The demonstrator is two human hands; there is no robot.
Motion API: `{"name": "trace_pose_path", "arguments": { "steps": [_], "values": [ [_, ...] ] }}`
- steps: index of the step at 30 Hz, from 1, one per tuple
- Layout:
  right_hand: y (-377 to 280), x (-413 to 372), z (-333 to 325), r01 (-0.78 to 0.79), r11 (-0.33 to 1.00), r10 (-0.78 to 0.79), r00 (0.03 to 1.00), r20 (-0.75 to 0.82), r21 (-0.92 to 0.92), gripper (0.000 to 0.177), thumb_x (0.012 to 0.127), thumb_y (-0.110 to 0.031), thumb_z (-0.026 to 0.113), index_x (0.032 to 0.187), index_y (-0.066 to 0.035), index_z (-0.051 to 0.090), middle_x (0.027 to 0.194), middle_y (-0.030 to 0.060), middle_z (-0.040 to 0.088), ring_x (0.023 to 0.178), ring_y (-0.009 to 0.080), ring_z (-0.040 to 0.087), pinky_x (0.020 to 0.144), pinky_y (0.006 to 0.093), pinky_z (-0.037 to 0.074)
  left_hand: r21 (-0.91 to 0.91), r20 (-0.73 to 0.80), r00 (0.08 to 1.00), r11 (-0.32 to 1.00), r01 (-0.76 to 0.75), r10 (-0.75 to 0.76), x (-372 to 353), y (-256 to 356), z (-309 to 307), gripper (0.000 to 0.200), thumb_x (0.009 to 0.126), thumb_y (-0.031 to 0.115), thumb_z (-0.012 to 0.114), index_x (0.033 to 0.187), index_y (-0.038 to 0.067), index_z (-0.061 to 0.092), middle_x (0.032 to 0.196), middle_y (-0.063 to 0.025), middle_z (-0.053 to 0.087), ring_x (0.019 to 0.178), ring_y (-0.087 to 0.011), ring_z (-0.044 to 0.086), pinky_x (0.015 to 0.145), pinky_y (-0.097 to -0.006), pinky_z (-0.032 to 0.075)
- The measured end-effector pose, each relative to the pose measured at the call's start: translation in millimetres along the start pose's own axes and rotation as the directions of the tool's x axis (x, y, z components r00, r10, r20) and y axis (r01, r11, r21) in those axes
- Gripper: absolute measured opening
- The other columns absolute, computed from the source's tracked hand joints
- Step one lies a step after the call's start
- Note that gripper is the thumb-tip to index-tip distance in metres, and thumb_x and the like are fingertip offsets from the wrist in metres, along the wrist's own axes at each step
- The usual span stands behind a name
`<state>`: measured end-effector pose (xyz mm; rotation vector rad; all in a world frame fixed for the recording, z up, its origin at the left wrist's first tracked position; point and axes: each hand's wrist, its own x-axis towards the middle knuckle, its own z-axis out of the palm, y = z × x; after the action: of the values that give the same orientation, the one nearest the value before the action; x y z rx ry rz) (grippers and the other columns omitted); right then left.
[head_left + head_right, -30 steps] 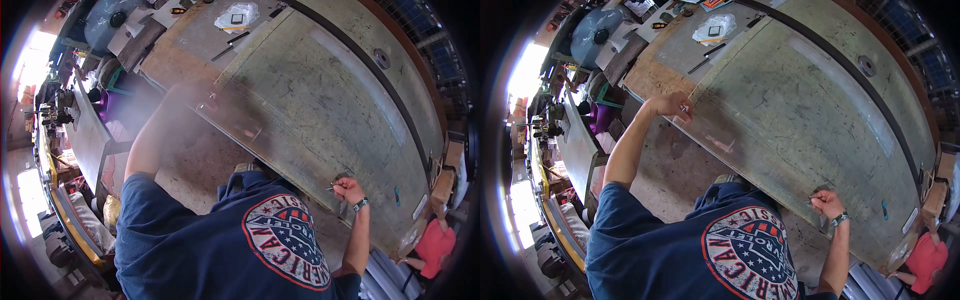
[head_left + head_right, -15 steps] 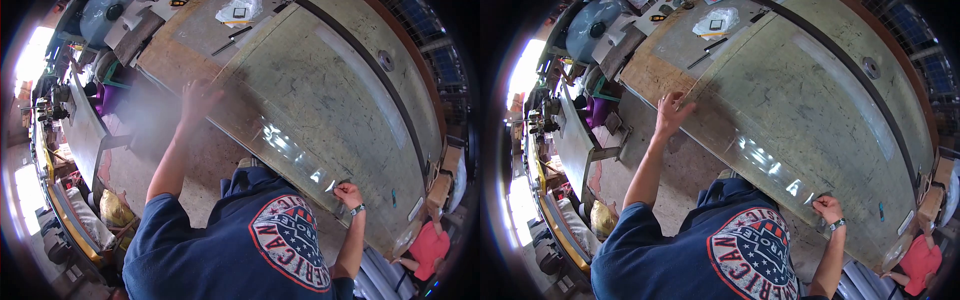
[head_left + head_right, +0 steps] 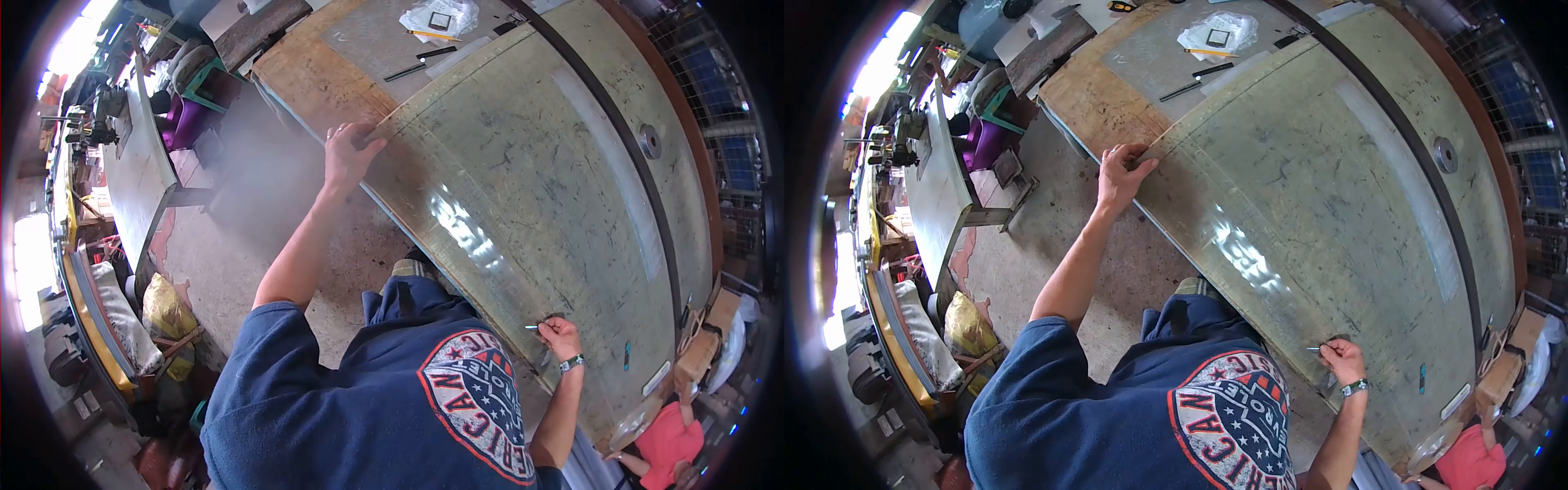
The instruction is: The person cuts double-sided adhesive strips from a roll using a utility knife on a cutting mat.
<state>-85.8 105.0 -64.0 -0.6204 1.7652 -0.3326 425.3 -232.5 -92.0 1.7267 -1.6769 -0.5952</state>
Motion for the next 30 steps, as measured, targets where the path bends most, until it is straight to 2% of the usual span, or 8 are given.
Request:
{"name": "trace_pose_path", "arguments": {
  "steps": [13,16,18,19,21,23,25,30],
  "values": [
    [0,-12,3,0.000,0.998,0.002,1.000,-0.025,0.062,0.017,0.092,-0.019,0.079,0.090,-0.005,0.070,0.069,-0.0027,0.064,0.056,0.0056,0.052,0.051,0.0239,0.039,-0.019,-0.018,1.000,1.000,-0.020,0.020,1,-9,3,0.038,0.082,0.027,0.086,0.112,0.005,0.077,0.103,-0.0097,0.071,0.100,-0.0226,0.063,0.090,-0.0353,0.052],
    [8,-18,-3,0.031,0.999,-0.033,0.999,-0.043,-0.037,0.020,0.090,-0.023,0.081,0.085,-0.007,0.070,0.068,-0.0035,0.062,0.056,0.0061,0.051,0.051,0.0248,0.040,-0.055,-0.006,1.000,0.998,-0.027,0.026,4,-18,4,0.039,0.083,0.026,0.085,0.114,0.004,0.076,0.104,-0.0104,0.073,0.096,-0.0214,0.068,0.088,-0.0338,0.054],
    [8,-22,-11,0.135,0.982,-0.136,0.991,0.002,-0.134,0.024,0.089,-0.028,0.081,0.081,-0.009,0.069,0.067,-0.0038,0.061,0.058,0.0065,0.051,0.052,0.0265,0.042,0.044,0.088,0.996,0.999,0.015,-0.019,6,-3,-11,0.036,0.086,0.027,0.083,0.116,0.007,0.077,0.103,-0.0092,0.077,0.094,-0.0178,0.072,0.088,-0.0328,0.055],
    [16,-25,-21,0.306,0.935,-0.302,0.952,0.048,-0.179,0.026,0.089,-0.030,0.081,0.082,-0.008,0.069,0.069,-0.0033,0.061,0.062,0.0070,0.053,0.054,0.0279,0.044,-0.052,0.091,0.995,0.998,0.039,-0.034,10,-30,-6,0.036,0.088,0.027,0.083,0.117,0.006,0.077,0.105,-0.0081,0.077,0.095,-0.0154,0.071,0.086,-0.0304,0.055],
    [4,-50,-30,0.114,0.989,-0.114,0.993,-0.003,-0.097,0.028,0.087,-0.032,0.083,0.086,-0.007,0.070,0.075,-0.0031,0.064,0.068,0.0079,0.055,0.058,0.0284,0.045,-0.155,0.110,0.994,0.987,0.036,-0.019,17,-61,1,0.037,0.091,0.028,0.081,0.120,0.006,0.076,0.108,-0.0060,0.076,0.095,-0.0122,0.069,0.085,-0.0277,0.054],
    [22,-66,-48,0.086,0.996,-0.086,0.996,0.014,0.011,0.027,0.088,-0.030,0.085,0.088,-0.006,0.071,0.078,-0.0060,0.066,0.071,0.0060,0.055,0.062,0.0262,0.045,-0.041,0.136,0.987,0.995,0.094,-0.088,14,-31,0,0.045,0.091,0.025,0.082,0.127,-0.001,0.071,0.108,-0.0089,0.075,0.095,-0.0139,0.069,0.087,-0.0269,0.054],
    [45,-81,-58,0.084,0.993,-0.084,0.996,-0.010,0.088,0.027,0.087,-0.030,0.085,0.093,-0.006,0.075,0.078,-0.0064,0.067,0.070,0.0052,0.055,0.062,0.0254,0.044,-0.336,0.175,0.984,0.939,0.077,-0.018,21,-62,9,0.044,0.091,0.022,0.083,0.125,-0.002,0.071,0.108,-0.0071,0.074,0.095,-0.0125,0.068,0.088,-0.0265,0.054],
    [59,-96,-78,0.063,0.986,-0.086,0.985,0.149,0.155,0.026,0.088,-0.028,0.085,0.097,-0.004,0.077,0.077,-0.0073,0.067,0.067,0.0041,0.052,0.060,0.0244,0.041,-0.172,0.155,0.987,0.983,0.060,-0.034,27,-52,8,0.042,0.091,0.022,0.083,0.123,-0.002,0.072,0.107,-0.0061,0.074,0.095,-0.0117,0.067,0.088,-0.0254,0.052]
  ]
}}
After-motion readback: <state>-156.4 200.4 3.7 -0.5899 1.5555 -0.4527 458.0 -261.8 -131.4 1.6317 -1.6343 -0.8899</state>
